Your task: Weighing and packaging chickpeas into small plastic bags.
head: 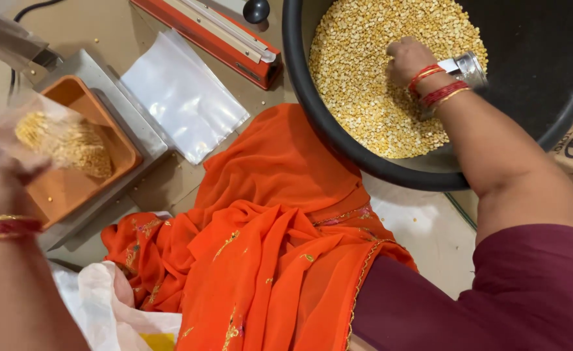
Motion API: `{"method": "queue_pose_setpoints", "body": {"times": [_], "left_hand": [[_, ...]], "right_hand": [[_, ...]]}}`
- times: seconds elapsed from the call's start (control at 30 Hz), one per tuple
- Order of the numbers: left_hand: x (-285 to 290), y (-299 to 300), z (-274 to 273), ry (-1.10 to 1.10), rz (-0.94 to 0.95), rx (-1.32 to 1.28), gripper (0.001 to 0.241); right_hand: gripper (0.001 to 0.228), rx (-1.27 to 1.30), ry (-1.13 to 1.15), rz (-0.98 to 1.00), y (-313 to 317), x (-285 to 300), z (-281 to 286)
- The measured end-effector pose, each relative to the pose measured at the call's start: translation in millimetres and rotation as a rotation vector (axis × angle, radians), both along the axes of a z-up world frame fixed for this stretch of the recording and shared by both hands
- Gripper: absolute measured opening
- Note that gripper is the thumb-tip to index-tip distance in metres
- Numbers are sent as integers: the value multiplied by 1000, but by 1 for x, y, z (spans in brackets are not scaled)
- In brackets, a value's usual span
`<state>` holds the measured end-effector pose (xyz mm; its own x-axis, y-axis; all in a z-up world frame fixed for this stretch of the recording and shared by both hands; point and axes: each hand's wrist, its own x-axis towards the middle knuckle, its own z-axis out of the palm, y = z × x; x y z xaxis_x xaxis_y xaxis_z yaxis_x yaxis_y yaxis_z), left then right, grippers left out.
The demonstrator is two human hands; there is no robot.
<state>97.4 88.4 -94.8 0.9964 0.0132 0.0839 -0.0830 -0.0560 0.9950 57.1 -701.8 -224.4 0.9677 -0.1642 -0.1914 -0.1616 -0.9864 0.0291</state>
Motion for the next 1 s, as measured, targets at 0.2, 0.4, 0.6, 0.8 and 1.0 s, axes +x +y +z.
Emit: {"method": "queue_pose_setpoints", "body": {"times": [0.2, 0.4, 0.6, 0.8, 1.0], "left_hand": [[-24, -51, 0, -45, 40, 115, 87], [-42, -60, 5, -86, 94, 425, 71], [-46, -58, -7, -233, 97, 716, 52], [-35, -68, 1, -200, 105, 903, 49], [-29, -74, -4, -233, 113, 955, 46]], "right_hand": [[48, 152, 408, -93, 38, 16, -8], [34, 444, 487, -199, 34, 26, 64], [24, 597, 294, -178, 28, 24, 108], [27, 604, 259, -148, 29, 20, 117], [31, 685, 304, -198, 36, 17, 111]]}}
